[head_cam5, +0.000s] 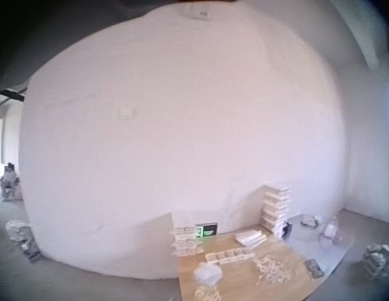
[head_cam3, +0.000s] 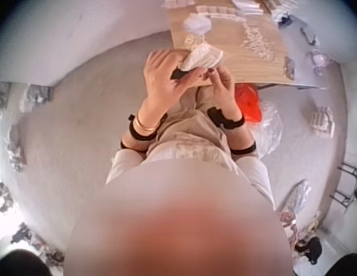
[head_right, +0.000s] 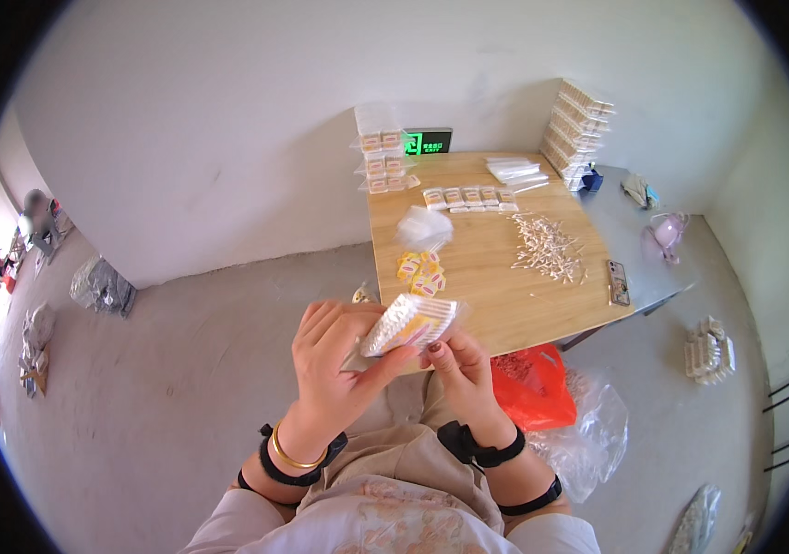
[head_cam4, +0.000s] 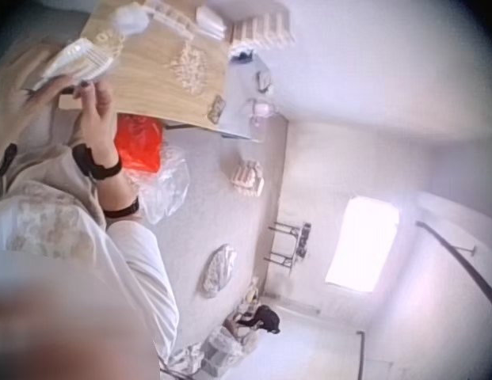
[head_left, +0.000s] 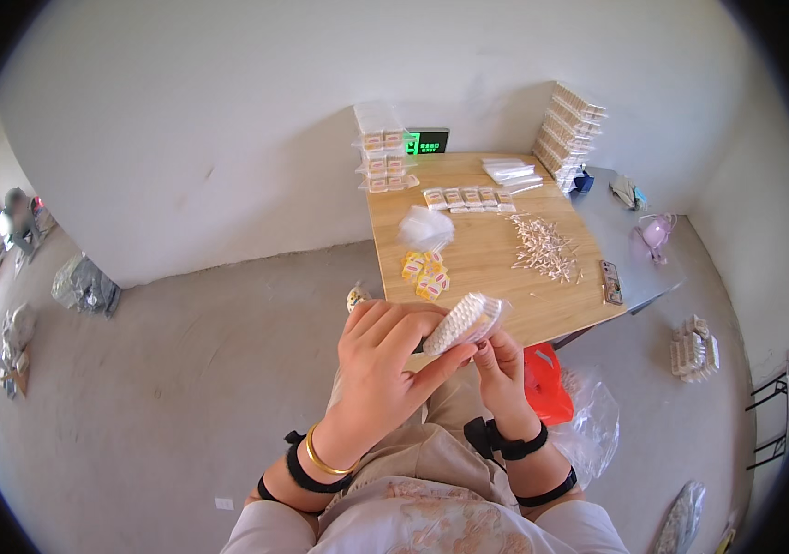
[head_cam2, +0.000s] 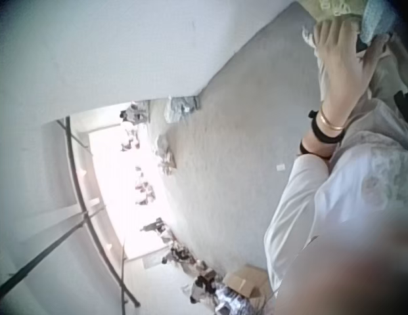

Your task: Sort and arrange cotton swabs into specific quantities or patterns.

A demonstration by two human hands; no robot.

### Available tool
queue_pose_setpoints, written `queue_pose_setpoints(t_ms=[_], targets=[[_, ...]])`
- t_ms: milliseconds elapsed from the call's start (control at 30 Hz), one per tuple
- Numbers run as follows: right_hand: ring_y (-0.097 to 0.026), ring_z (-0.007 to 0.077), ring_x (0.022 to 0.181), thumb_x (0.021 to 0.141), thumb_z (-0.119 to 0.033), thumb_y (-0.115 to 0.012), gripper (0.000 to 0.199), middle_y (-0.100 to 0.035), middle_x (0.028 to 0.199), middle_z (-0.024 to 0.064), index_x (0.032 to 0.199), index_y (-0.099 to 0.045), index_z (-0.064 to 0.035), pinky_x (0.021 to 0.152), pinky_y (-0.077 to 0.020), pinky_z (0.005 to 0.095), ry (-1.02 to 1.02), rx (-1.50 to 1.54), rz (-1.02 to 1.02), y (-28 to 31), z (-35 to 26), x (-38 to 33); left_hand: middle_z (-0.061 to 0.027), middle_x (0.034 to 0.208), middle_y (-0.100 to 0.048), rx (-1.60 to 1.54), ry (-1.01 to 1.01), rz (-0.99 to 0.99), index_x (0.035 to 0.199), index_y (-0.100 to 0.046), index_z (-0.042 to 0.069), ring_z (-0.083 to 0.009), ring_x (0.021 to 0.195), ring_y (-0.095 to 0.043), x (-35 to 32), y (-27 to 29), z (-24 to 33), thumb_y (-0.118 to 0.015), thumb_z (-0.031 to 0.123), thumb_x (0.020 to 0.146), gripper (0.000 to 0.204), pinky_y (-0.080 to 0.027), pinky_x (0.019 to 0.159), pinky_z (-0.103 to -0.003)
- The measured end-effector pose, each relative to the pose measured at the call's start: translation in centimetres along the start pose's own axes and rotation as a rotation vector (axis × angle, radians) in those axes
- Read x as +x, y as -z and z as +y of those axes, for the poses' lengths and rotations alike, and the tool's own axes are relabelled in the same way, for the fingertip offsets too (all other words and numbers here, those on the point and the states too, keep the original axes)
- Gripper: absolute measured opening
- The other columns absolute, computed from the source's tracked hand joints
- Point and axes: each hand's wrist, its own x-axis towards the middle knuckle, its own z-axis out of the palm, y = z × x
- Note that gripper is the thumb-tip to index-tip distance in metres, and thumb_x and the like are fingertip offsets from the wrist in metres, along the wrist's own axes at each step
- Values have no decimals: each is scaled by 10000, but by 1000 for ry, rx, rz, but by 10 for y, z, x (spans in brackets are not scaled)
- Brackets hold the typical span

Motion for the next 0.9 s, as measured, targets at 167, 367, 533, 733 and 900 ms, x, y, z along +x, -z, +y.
queue_pose_setpoints(t_ms=[167,367,533,733,900], targets=[[-577,79,825,1003,-145,-603,174,-664,932,8,1066,-686,-6,751,-471,237,7,4,22,5,6,-2,-20,913,-743,-52,-37,-14,982,-725,70,-191,757,-657,0,9,9,-817,139,751,258,-461,761,-321],[-585,72,831,990,-134,-625,161,-675,908,4,1023,-704,2,753,-473,237,-21,-57,-2,5,6,-5,-9,946,-757,-108,-26,-13,998,-733,81,-171,765,-676,-4,12,12,-835,92,717,299,-465,756,-315],[-595,76,842,982,-124,-633,151,-682,904,3,1000,-720,-2,771,-477,247,1,-127,-8,4,3,-6,2,951,-762,-101,-44,-6,966,-733,98,-154,770,-680,-5,10,15,-845,103,709,280,-449,752,-295],[-599,79,848,978,-107,-634,146,-688,913,11,1035,-724,-6,779,-480,255,-37,-155,20,4,2,-8,5,954,-761,-102,-48,7,969,-732,105,-147,771,-677,-8,7,16,-850,116,712,283,-436,754,-287],[-601,85,867,962,-71,-640,121,-693,934,20,1027,-725,-13,790,-477,256,-59,-138,-5,8,5,-7,-32,935,-763,-121,7,-6,980,-713,76,-167,735,-675,-1,6,24,-835,123,742,272,-426,727,-319]])
